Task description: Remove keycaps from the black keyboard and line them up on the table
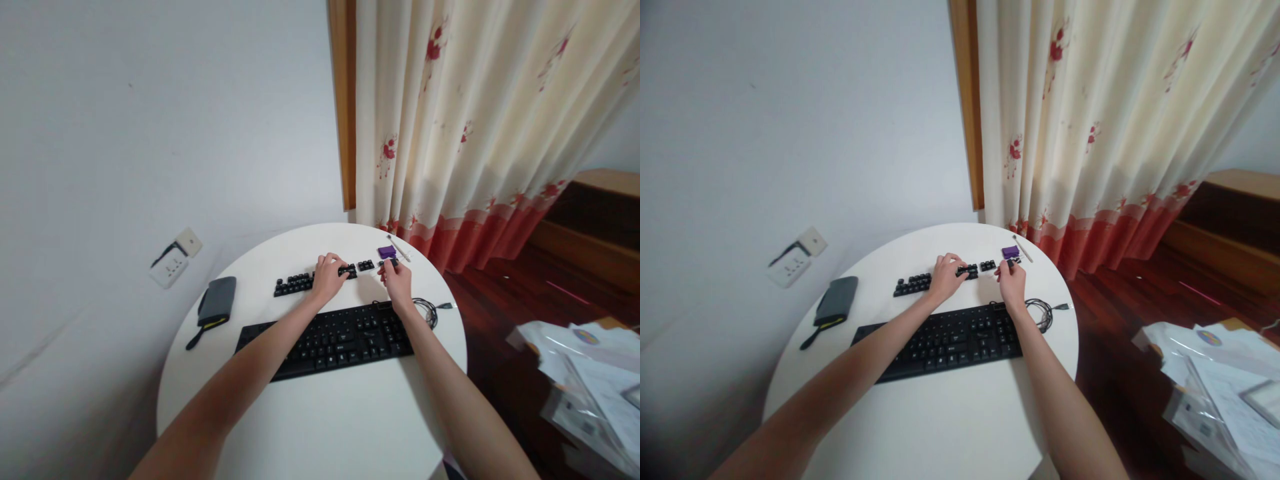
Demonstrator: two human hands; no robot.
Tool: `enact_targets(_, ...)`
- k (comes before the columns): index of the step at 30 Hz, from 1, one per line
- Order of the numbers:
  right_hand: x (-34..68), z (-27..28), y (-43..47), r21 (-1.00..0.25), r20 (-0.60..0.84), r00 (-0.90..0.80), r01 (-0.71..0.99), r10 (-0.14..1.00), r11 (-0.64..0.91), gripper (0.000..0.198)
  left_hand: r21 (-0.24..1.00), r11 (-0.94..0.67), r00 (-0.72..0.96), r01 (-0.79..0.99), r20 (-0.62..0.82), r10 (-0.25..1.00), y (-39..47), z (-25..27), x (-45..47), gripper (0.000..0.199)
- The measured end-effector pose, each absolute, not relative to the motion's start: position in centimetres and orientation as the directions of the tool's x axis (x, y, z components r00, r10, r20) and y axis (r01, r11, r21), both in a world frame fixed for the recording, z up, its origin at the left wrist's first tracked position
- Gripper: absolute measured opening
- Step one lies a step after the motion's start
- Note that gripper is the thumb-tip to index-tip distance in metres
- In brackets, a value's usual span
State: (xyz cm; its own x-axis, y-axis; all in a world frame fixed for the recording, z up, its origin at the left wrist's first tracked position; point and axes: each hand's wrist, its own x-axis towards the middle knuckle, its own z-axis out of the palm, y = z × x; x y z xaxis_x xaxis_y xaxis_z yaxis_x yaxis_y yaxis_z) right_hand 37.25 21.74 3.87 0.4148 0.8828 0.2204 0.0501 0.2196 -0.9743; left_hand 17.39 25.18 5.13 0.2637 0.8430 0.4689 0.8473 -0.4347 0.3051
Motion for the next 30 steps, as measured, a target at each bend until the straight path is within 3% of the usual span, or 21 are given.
enact_targets(7, 37.3, 3.5, 21.8, -0.97, 0.243, 0.417, 0.08, 0.876, 0.231, 0.043, 0.349, -0.418, 0.326, 0.839, 0.294, 0.898, 20.4, 6.4, 15.0, 0.02)
enact_targets(13, 37.1, 3.5, 21.7, -0.967, 0.248, 0.412, 0.053, 0.877, 0.249, 0.042, 0.446, -0.505, 0.472, 0.739, 0.192, 0.86, 13.9, 5.9, 14.8, 0.026)
enact_targets(20, 36.6, 3.4, 21.5, -0.964, 0.261, 0.384, 0.054, 0.886, 0.261, 0.043, 0.449, -0.612, 0.552, 0.651, 0.274, 0.788, 10.7, 5.0, 16.3, 0.03)
enact_targets(30, 36.7, 3.7, 21.1, -0.967, 0.256, 0.352, 0.083, 0.9, 0.242, 0.039, 0.447, -0.605, 0.533, 0.659, 0.29, 0.795, 10.5, 4.3, 17.1, 0.024)
